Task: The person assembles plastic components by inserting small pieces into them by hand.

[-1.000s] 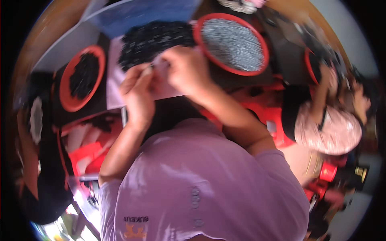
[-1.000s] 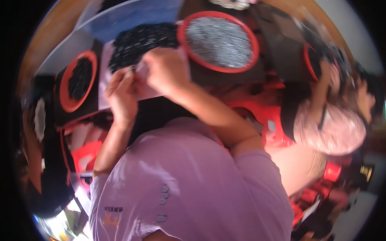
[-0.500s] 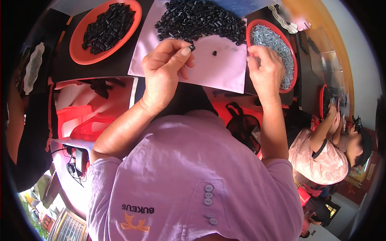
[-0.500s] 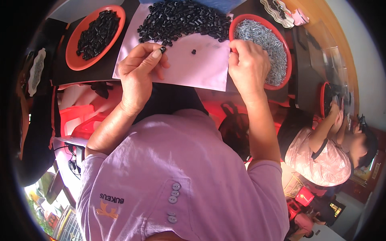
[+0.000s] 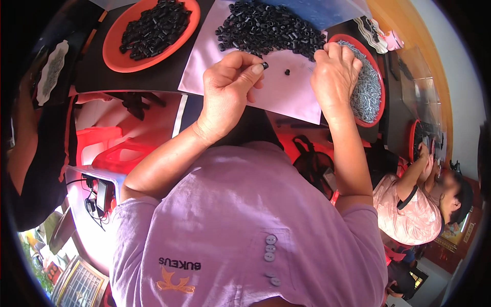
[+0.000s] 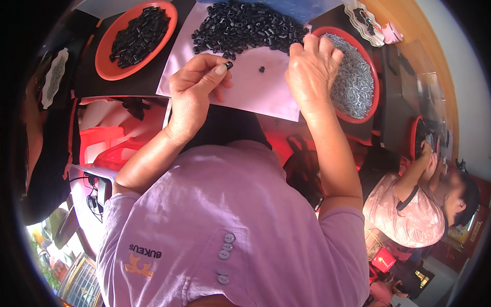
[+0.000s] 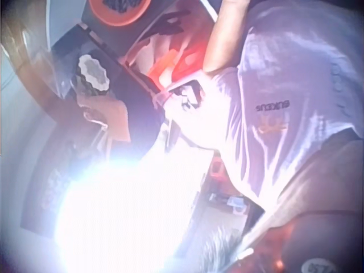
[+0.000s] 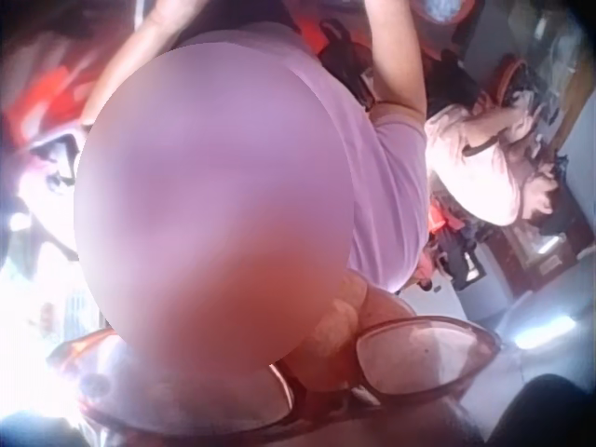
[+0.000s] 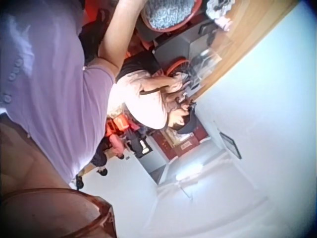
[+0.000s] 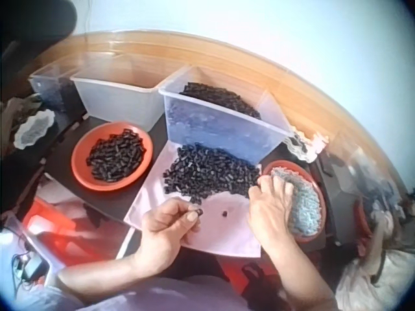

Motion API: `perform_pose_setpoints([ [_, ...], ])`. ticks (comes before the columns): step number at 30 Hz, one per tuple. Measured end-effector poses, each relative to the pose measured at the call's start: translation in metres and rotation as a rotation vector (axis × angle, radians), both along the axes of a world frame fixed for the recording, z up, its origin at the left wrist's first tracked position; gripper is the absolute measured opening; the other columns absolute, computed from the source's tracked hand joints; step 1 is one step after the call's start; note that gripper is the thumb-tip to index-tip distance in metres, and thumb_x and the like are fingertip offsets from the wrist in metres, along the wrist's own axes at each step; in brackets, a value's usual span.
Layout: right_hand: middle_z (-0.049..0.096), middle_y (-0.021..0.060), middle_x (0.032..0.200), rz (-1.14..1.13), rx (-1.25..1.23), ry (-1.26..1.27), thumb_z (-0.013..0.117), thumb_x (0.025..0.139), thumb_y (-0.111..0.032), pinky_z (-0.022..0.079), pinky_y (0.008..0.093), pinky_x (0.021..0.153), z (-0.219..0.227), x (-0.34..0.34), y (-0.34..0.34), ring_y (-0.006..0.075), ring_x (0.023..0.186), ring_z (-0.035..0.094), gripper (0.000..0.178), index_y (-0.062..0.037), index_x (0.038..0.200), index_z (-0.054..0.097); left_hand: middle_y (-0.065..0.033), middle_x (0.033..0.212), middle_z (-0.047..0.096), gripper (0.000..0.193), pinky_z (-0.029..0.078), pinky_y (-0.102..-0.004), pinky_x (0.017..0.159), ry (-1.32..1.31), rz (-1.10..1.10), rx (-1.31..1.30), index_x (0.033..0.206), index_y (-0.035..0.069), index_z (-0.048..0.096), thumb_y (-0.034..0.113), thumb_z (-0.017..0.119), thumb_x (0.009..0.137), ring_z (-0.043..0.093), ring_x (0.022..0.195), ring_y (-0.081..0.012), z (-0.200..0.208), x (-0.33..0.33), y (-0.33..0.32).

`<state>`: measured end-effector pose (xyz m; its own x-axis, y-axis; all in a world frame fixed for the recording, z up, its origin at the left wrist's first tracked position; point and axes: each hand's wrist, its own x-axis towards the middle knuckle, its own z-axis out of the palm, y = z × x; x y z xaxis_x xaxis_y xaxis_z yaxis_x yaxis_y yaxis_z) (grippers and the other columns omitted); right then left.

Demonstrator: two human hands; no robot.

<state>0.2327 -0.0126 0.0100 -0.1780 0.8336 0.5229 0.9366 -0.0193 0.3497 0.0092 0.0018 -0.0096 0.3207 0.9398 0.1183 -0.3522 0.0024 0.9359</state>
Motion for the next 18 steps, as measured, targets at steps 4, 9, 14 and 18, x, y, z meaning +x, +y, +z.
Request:
perform_pose_setpoints([
  [4, 0.060, 0.0036, 0.092, 0.119, -0.009, 0.080, 0.069, 0.067, -0.006, 0.036, 0.0417, 0.081, 0.000, -0.007, 0.006, 0.0257, 0.096, 0.054, 0.015, -0.0097, 0.082, 0.070, -0.0003, 0.076, 0.061, 0.009, 0.045, -0.0195, 0.051, 0.012, -0.014, 0.017, 0.094, 0.000, 0.066, 0.006, 0.060, 0.096, 0.058, 0.066, -0.0056, 0.000, 0.000, -0.001],
  [9, 0.064, -0.0004, 0.082, 0.197, 0.074, 0.308, 0.069, 0.073, -0.007, 0.040, 0.0372, 0.074, 0.004, -0.013, 0.002, 0.0199, 0.084, 0.061, 0.015, -0.0130, 0.086, 0.069, -0.0008, 0.075, 0.061, 0.008, 0.045, -0.0199, 0.051, 0.024, -0.021, 0.009, 0.093, 0.000, 0.066, 0.006, 0.061, 0.095, 0.057, 0.066, -0.0055, -0.001, -0.004, -0.002],
  [14, 0.066, -0.0001, 0.081, 0.188, 0.013, 0.238, 0.071, 0.071, -0.006, 0.041, 0.0370, 0.072, -0.004, -0.020, -0.004, 0.0199, 0.081, 0.062, 0.017, -0.0131, 0.086, 0.068, -0.0013, 0.073, 0.061, 0.008, 0.045, -0.0199, 0.051, 0.051, -0.021, 0.014, 0.093, 0.000, 0.066, 0.006, 0.061, 0.094, 0.056, 0.064, -0.0053, -0.002, -0.002, 0.000],
  [18, 0.066, -0.0001, 0.082, 0.275, 0.088, 0.349, 0.070, 0.072, -0.003, 0.041, 0.0366, 0.072, -0.005, -0.019, 0.000, 0.0200, 0.082, 0.062, 0.018, -0.0129, 0.087, 0.069, -0.0016, 0.073, 0.061, 0.008, 0.044, -0.0197, 0.050, 0.056, -0.004, 0.027, 0.094, -0.001, 0.066, 0.006, 0.061, 0.094, 0.055, 0.062, -0.0050, -0.003, 0.001, 0.001],
])
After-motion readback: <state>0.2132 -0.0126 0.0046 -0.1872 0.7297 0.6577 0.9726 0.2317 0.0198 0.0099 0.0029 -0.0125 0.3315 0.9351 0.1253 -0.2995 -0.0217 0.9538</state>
